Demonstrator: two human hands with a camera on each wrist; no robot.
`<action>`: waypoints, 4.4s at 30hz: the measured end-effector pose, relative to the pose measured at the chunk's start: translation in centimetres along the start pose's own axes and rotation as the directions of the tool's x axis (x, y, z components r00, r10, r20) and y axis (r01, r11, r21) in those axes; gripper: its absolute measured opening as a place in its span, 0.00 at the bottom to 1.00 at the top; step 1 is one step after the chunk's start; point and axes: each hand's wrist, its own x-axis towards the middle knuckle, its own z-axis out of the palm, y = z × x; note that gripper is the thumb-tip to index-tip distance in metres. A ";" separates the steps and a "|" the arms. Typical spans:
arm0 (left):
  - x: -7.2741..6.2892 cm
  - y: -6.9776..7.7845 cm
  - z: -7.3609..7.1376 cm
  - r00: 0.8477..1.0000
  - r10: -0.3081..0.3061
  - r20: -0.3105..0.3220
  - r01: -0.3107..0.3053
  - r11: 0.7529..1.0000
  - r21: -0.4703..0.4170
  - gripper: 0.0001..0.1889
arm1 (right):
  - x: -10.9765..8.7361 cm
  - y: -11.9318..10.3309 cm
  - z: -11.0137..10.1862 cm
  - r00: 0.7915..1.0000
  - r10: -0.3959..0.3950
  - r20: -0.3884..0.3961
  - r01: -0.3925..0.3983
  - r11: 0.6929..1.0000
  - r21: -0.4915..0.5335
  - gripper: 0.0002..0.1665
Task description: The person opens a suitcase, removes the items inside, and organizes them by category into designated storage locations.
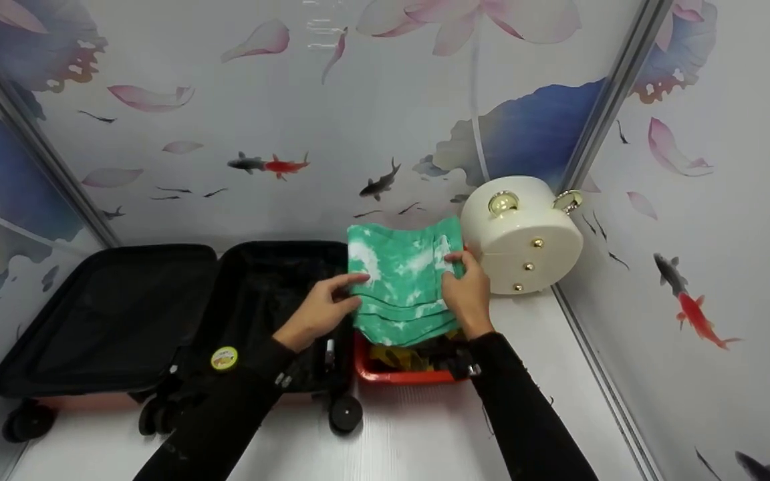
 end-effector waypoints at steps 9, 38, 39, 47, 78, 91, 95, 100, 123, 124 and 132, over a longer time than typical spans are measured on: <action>0.2 -2.3 2.1 0.986 -0.128 0.108 0.126 0.992 0.025 0.30 | 1.0 4.0 0.1 0.985 0.096 0.145 -0.059 0.968 -0.242 0.26; -8.0 -1.6 -2.5 0.977 0.001 -0.215 0.081 0.925 0.370 0.28 | -6.3 0.0 0.6 0.875 -0.258 0.410 0.367 0.905 -0.214 0.20; -8.8 -2.0 -2.7 0.975 0.012 -0.224 0.080 0.913 0.399 0.26 | -6.8 0.3 0.5 0.861 -0.258 0.438 0.378 0.901 -0.212 0.20; -14.0 -7.1 -2.2 0.933 0.203 -0.297 0.112 0.621 0.776 0.09 | -10.9 4.0 1.1 0.891 -0.221 0.396 0.366 0.866 -0.341 0.14; -16.9 -12.3 -2.8 0.917 0.337 -0.212 0.029 0.474 0.880 0.21 | -11.1 8.5 8.5 0.855 -0.480 0.199 0.497 0.646 -0.579 0.20; -16.6 -12.8 -1.7 0.905 0.377 -0.200 0.014 0.443 0.897 0.21 | -5.4 8.9 8.6 0.859 -0.458 0.227 0.501 0.667 -0.551 0.22; -16.6 -12.8 -1.4 0.902 0.378 -0.207 0.021 0.442 0.897 0.21 | -4.1 9.2 8.5 0.859 -0.451 0.242 0.504 0.663 -0.554 0.23; -16.4 -12.7 -1.4 0.903 0.379 -0.201 0.014 0.443 0.897 0.22 | -3.0 9.1 8.4 0.869 -0.424 0.253 0.490 0.677 -0.548 0.23; -16.9 -12.9 -1.3 0.910 0.349 -0.222 0.039 0.463 0.886 0.21 | -0.3 4.4 4.9 0.853 -0.382 0.356 0.510 0.755 -0.413 0.29; -16.9 -12.9 -1.4 0.911 0.346 -0.223 0.040 0.464 0.885 0.21 | 0.3 3.5 4.3 0.846 -0.409 0.343 0.526 0.747 -0.406 0.26; -16.7 -12.7 -1.9 0.902 0.371 -0.222 0.033 0.453 0.891 0.21 | 7.1 -3.7 -3.0 0.833 -0.538 0.128 0.536 0.726 -0.432 0.17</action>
